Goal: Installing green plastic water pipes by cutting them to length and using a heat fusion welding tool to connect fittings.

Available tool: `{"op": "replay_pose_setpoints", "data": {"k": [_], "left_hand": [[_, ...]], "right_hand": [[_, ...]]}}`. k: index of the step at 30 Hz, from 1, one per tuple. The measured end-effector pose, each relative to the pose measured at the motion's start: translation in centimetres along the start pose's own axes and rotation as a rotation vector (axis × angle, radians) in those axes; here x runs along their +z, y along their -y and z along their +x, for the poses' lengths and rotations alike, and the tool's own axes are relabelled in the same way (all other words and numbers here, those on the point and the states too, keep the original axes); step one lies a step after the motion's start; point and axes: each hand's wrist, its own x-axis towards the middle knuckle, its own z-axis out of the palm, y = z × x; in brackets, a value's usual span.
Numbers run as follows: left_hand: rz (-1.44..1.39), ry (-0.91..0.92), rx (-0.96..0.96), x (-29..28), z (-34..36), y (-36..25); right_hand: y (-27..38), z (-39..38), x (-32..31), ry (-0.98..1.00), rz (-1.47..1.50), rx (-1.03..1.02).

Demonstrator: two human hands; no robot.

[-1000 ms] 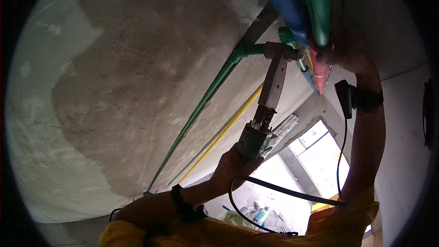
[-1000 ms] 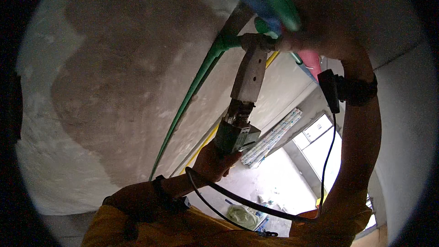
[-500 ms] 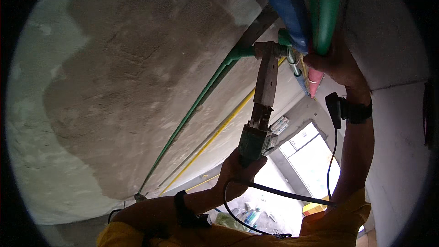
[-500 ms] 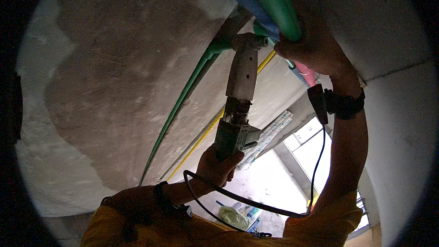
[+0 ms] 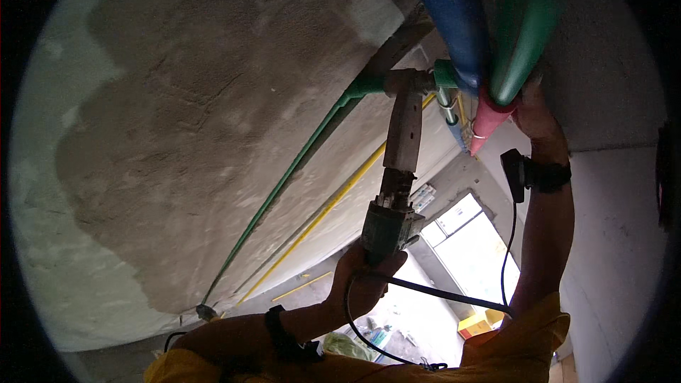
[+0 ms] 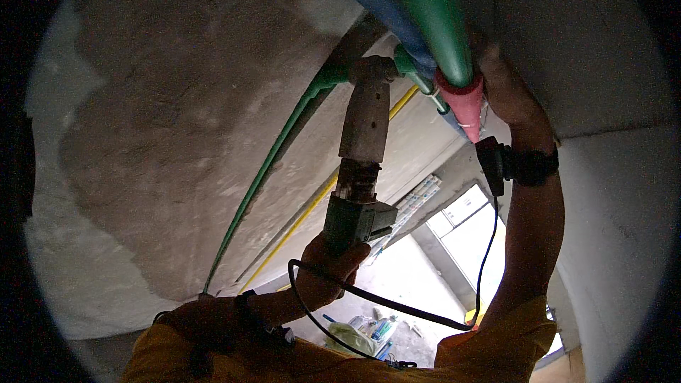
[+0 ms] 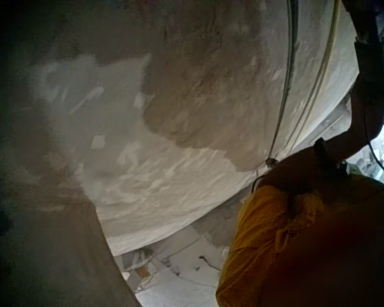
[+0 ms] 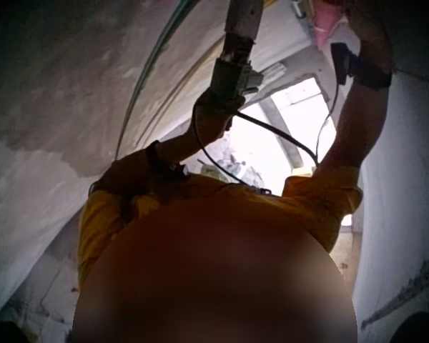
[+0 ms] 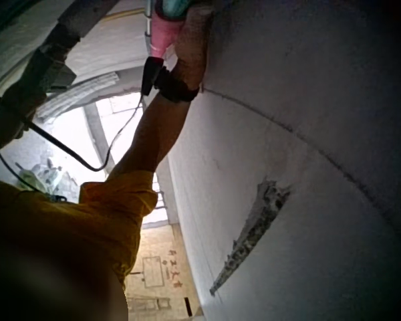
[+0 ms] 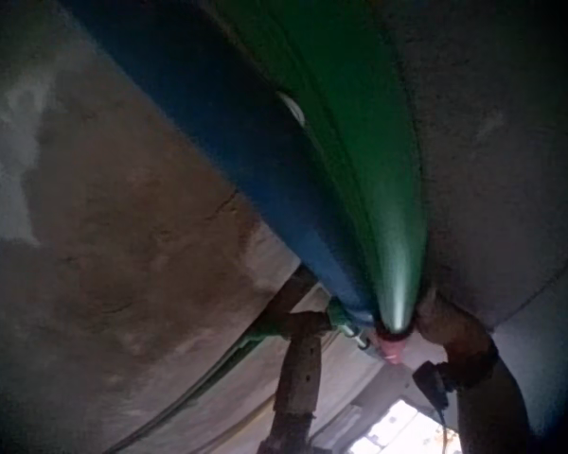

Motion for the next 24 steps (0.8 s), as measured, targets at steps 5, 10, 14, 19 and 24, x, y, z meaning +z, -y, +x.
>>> {"op": "replay_pose_setpoints", "data": {"k": [5,10,14,19,24], "left_hand": [[0.012,0.026,0.064,-0.5,0.0,0.9],[0.173,-0.031,0.119,-0.7,-0.3,-0.4],[0.193,-0.058,0.142,-1.2,-0.2,0.3],[0.175,-0.055,0.101,-0.7,-0.5,-0.5],[-0.138,-0.039,0.084,0.2,0.2,1.5]], "right_hand": [[0.1,0.0,-0.6,-0.082,-0.109,0.124],[-1.0,0.2,-2.4,-0.047,-0.1,0.172],[-2.1,-0.3,-4.2,0.001,-0.079,0.187],[-1.1,-1.2,-4.2,0.001,-0.095,0.223],[-1.3,0.1,-2.6,0.049,-0.063,0.189]]}}
